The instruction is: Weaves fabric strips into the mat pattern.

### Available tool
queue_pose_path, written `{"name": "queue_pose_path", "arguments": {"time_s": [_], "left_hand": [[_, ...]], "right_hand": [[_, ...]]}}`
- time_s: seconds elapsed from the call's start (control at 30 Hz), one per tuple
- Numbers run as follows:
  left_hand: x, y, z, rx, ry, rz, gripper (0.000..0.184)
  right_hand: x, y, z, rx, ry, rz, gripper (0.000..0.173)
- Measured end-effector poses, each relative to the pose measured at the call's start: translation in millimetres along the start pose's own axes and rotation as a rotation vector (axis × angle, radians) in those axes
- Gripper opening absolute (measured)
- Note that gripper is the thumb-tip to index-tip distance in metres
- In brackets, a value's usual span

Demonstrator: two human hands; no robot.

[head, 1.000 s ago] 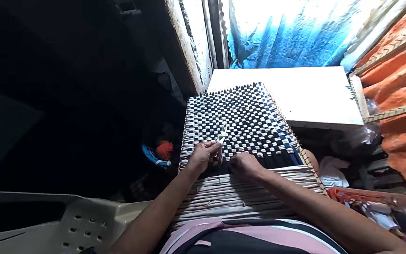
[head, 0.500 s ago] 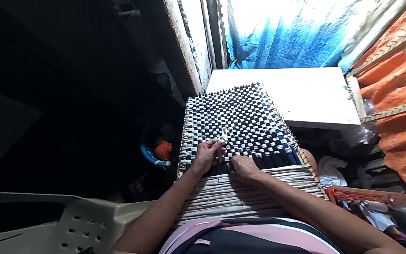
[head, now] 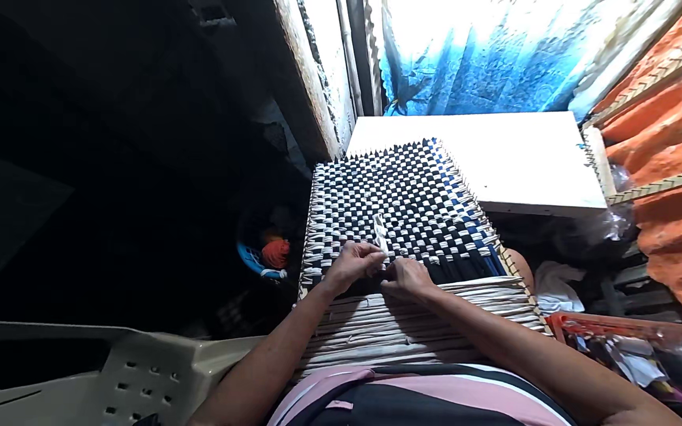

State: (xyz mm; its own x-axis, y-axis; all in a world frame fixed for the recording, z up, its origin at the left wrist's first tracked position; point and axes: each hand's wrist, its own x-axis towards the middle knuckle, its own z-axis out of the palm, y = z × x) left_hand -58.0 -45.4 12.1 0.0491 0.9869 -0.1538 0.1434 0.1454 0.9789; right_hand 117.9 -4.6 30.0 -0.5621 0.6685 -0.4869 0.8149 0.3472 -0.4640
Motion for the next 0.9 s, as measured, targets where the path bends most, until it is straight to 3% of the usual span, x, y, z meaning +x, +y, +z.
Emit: {"name": "queue_pose_path", "arguments": {"time_s": [0.1,0.17,0.4,0.63,0.77,0.9], "left_hand": [[-4.8,3.3,1.3,0.504,-0.199,0.09,0.023],[-6.4,4.0,3.6,0.637,-0.228,0.081,0.025],[-10.9,-6.1,5.2,0.654,-0.101,-0.01,0.029],[-15.3,-7.8,15.3,0.869,-0.225,-0.04,0.023],[-13.6,-6.5,14.6,0.797,-0.242,-0.086,0.02],[-11.9,-6.7,7.5,0.744,-0.308,-0.104,0.021]], "right_hand": [[6.6,6.7,-3.5,0.093,-0.021,0.031,0.04],[8.2,9.6,-3.5,0.119,-0.029,0.018,0.041],[15.9,16.6,-3.2,0.192,-0.041,-0.019,0.036],[22.2,23.1,6.2,0.416,-0.02,0.048,0.03],[14.0,24.2,5.1,0.53,0.005,0.017,0.023],[7.2,22.0,5.2,0.374,0.027,-0.051,0.019]]}}
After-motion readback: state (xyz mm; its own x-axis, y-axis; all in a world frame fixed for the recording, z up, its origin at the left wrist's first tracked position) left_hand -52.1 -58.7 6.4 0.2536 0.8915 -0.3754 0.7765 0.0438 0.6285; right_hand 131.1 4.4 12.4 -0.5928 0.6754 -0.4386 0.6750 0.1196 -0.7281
